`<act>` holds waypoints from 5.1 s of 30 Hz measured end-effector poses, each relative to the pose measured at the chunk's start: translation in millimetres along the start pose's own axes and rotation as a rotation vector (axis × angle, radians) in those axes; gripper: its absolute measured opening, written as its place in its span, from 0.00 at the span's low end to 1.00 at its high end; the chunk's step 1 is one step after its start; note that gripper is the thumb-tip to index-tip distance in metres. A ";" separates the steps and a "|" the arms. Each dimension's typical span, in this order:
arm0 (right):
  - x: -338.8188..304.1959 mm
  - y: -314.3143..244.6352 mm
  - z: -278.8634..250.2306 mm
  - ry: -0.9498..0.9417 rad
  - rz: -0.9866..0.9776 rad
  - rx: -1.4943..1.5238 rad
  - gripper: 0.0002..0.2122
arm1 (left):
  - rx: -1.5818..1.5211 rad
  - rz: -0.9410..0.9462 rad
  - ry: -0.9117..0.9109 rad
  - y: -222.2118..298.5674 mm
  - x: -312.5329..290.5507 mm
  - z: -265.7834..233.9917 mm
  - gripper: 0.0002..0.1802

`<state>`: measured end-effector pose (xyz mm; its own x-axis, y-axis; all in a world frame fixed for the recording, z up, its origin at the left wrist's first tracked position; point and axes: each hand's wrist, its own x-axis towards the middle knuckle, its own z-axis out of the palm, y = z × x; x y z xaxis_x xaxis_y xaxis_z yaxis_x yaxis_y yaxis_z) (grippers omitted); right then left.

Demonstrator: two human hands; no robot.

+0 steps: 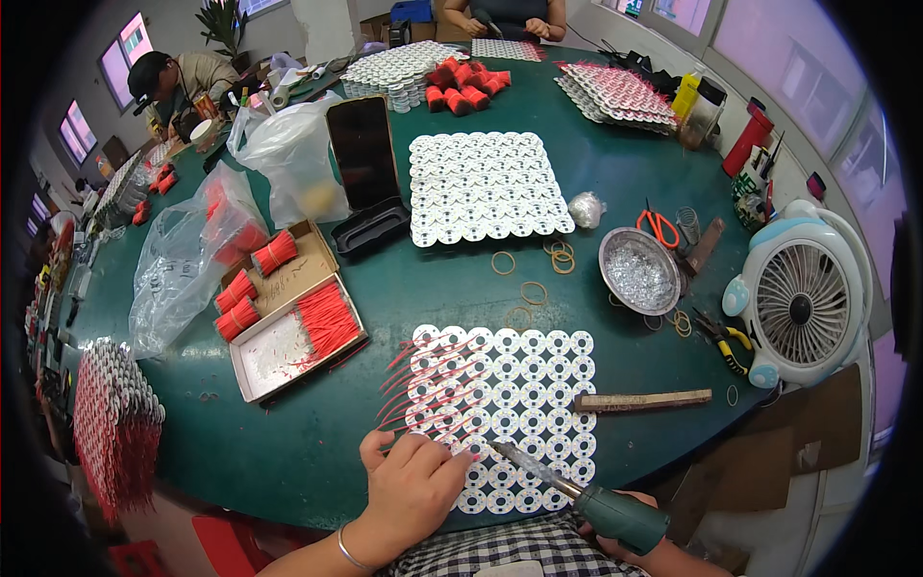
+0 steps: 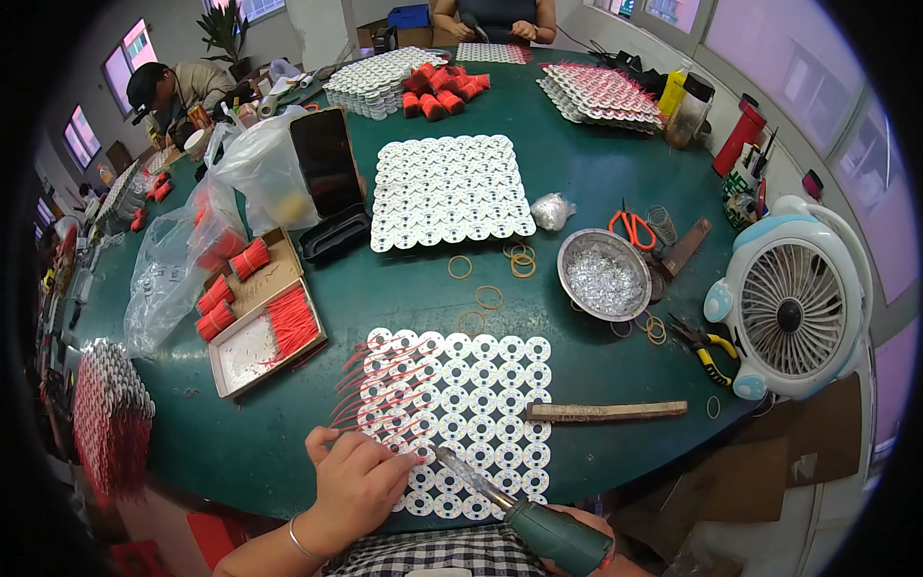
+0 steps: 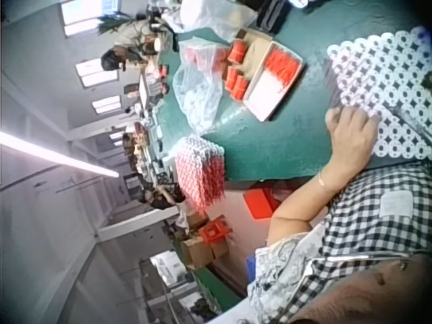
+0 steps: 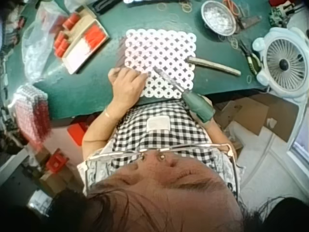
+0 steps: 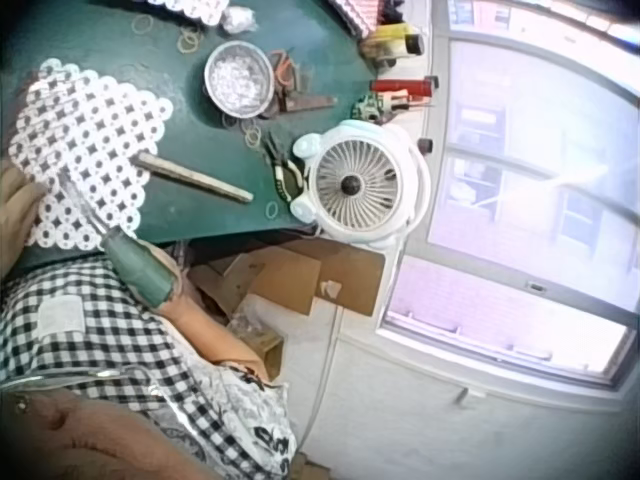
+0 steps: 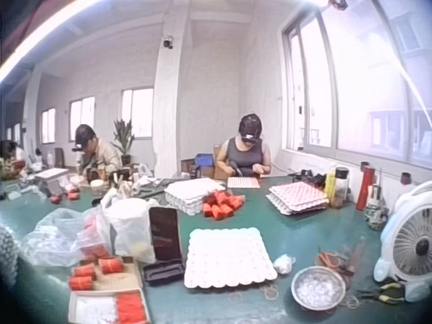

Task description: The person solders wires onto a panel of LED circuit boards by taking wires from a box, placing them onto the contact points, and attaching them with a soldering iron.

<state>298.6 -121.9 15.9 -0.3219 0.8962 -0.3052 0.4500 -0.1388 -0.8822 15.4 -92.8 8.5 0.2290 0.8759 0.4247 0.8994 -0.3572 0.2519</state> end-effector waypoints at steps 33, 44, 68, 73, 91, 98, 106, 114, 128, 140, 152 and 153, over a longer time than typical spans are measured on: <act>-4.4 23.5 -6.7 -0.130 -0.162 -0.092 0.09 | 0.005 -0.003 -0.015 8.2 -19.0 -7.9 0.11; -0.8 32.9 -1.2 -0.138 -0.287 -0.120 0.08 | 0.012 0.008 -0.060 6.5 -26.7 -3.1 0.07; -6.9 27.3 -11.4 -0.129 -0.174 0.121 0.12 | -0.038 -0.040 -0.027 7.8 -27.5 -2.4 0.08; -13.6 30.3 -14.4 -0.107 -0.283 0.114 0.12 | -0.056 -0.012 -0.011 13.9 -32.6 -8.0 0.09; 2.4 33.3 -2.4 -0.126 -0.350 -0.019 0.09 | -0.025 -0.055 -0.053 8.2 -28.9 -3.5 0.13; 0.7 35.1 -1.9 -0.105 -0.342 -0.026 0.08 | -0.031 -0.052 -0.046 8.2 -28.5 -2.2 0.12; 10.4 31.9 -4.5 -0.097 -0.583 -0.260 0.06 | -0.052 -0.064 -0.045 7.6 -28.9 -2.5 0.13; -4.4 14.7 -7.5 -0.027 -0.065 0.026 0.10 | -0.046 -0.062 -0.048 7.5 -30.4 -1.7 0.13; -5.1 2.1 -7.6 -0.106 -0.165 0.272 0.13 | -0.055 -0.040 -0.068 20.0 -30.4 -2.6 0.09; -3.5 23.0 -5.6 -0.076 -0.373 0.020 0.08 | -0.061 -0.047 -0.045 19.4 -31.9 -2.0 0.09; -10.0 14.6 -11.2 -0.065 -0.284 0.008 0.11 | -0.061 -0.052 -0.050 19.1 -33.2 -1.7 0.08; -9.8 11.9 -9.4 -0.010 -0.346 0.111 0.11 | -0.062 -0.052 -0.050 19.7 -34.2 -4.0 0.08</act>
<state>315.0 -128.4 11.7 -0.4475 0.8942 0.0149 0.2202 0.1263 -0.9673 23.8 -131.1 2.4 0.2020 0.9085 0.3658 0.8862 -0.3286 0.3268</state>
